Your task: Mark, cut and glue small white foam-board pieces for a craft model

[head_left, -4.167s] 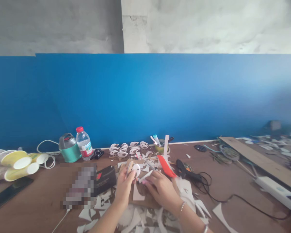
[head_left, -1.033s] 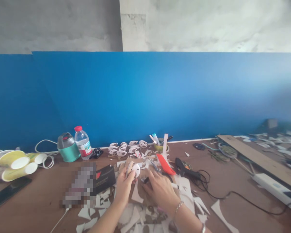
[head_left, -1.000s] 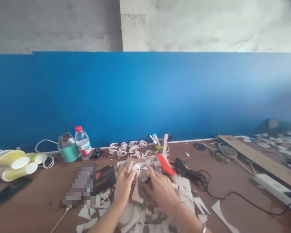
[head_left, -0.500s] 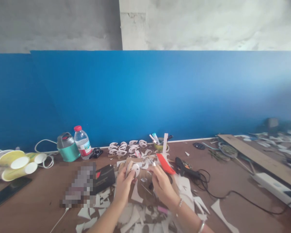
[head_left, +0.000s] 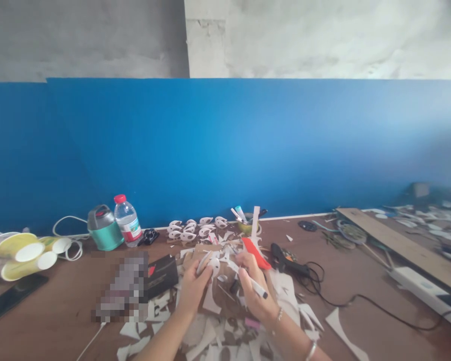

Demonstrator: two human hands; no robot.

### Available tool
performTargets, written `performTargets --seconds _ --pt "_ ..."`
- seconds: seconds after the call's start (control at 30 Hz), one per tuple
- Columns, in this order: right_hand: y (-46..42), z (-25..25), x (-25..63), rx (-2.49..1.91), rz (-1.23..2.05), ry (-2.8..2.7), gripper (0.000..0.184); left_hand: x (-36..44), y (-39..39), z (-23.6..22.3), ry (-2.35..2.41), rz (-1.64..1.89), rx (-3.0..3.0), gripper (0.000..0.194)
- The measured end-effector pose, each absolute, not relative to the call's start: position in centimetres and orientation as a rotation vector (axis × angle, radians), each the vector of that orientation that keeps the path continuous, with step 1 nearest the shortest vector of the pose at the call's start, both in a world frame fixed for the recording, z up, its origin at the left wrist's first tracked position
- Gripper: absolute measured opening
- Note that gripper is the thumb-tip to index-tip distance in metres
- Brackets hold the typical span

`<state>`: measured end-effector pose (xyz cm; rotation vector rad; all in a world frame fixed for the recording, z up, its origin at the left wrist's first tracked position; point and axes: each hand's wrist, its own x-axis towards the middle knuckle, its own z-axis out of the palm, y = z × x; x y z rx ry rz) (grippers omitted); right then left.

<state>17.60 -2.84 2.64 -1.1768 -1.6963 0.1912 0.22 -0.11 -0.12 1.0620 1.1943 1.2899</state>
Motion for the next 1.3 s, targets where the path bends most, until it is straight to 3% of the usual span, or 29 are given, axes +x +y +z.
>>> performTargets --seconds 0.13,0.53,1.3 --pt "-3.0 3.2 17.2 -1.146 0.141 -1.714 0.004 0.2 -0.1 0.1 1.137 1.266 1.098 0.05" --pt "-2.8 2.7 17.1 -0.983 0.218 -1.747 0.009 0.2 -0.2 0.4 1.181 1.258 1.148 0.041" --pt "-2.9 2.8 17.1 -1.032 0.266 -1.761 0.007 0.1 -0.5 0.9 1.218 1.253 1.181 0.045"
